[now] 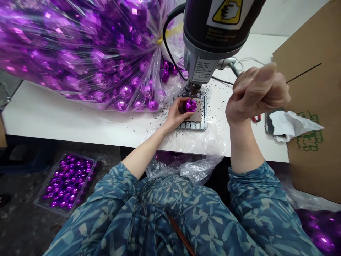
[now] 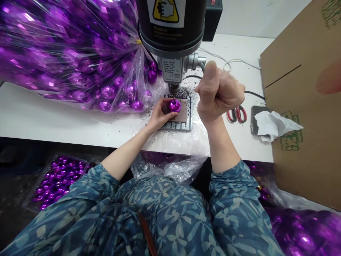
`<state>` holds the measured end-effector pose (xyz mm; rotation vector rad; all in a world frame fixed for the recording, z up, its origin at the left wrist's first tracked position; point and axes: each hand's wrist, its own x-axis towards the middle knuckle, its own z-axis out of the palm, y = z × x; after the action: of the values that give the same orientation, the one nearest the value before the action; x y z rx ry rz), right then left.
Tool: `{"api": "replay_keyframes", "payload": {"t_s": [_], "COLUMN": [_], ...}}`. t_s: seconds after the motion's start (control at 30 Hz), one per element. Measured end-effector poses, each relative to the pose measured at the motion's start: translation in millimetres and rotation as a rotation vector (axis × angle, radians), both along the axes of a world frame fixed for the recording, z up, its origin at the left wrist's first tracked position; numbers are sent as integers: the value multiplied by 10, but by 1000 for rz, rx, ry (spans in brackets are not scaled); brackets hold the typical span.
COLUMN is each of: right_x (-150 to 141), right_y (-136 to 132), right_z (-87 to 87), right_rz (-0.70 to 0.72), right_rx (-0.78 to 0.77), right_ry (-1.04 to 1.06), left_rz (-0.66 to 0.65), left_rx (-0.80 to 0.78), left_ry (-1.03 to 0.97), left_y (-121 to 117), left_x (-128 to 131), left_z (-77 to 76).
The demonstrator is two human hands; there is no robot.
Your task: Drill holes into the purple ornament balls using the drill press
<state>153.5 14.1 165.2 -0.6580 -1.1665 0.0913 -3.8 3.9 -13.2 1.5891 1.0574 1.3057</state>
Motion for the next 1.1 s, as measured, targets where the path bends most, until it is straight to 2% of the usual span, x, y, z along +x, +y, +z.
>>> {"api": "replay_keyframes", "payload": {"t_s": [0.1, 0.23, 0.3, 0.37, 0.43, 0.5, 0.6, 0.7, 0.77, 0.87, 0.93, 0.97, 1.03, 1.1], "right_x": [29, 69, 65, 37, -6, -41, -54, -34, -21, -18, -25, -30, -41, -52], "right_y": [29, 60, 43, 24, 47, 145, 370, 512, 525, 508, 518, 530, 552, 554], "right_z": [-54, -175, -170, -54, 171, 438, 739, 832, 821, 784, 768, 765, 764, 768], "right_rz": [-8, 95, 126, 133, 125, 96, 177, 222, 219, 196, 180, 168, 143, 133], "right_rx": [-27, 106, 125, 90, 55, 15, -131, -186, -186, -166, -141, -130, -118, -111], "right_ry": [-45, -49, -46, -30, 4, 25, -11, -20, -40, -62, -53, -44, -34, -36], "left_rz": [-9, -22, -15, -9, -3, 24, 133, 251, 231, 4, -140, -173, -205, -198], "left_rx": [-10, -8, -8, -7, -16, -32, -39, 42, 218, 548, 628, 612, 576, 593], "left_ry": [-7, -33, -48, -53, -51, -53, -50, 17, 83, 240, 469, 578, 711, 686], "left_y": [6, -1, -7, -5, 8, 19, -54, -369, -735, -1397, -1793, -1947, -2122, -2071], "left_x": [5, 10, 17, 25, 31, 35, 26, -24, -90, -246, -371, -432, -540, -618], "left_z": [-17, -29, -31, -32, -29, -15, 42, 111, 117, 33, -44, -70, -70, 9]}}
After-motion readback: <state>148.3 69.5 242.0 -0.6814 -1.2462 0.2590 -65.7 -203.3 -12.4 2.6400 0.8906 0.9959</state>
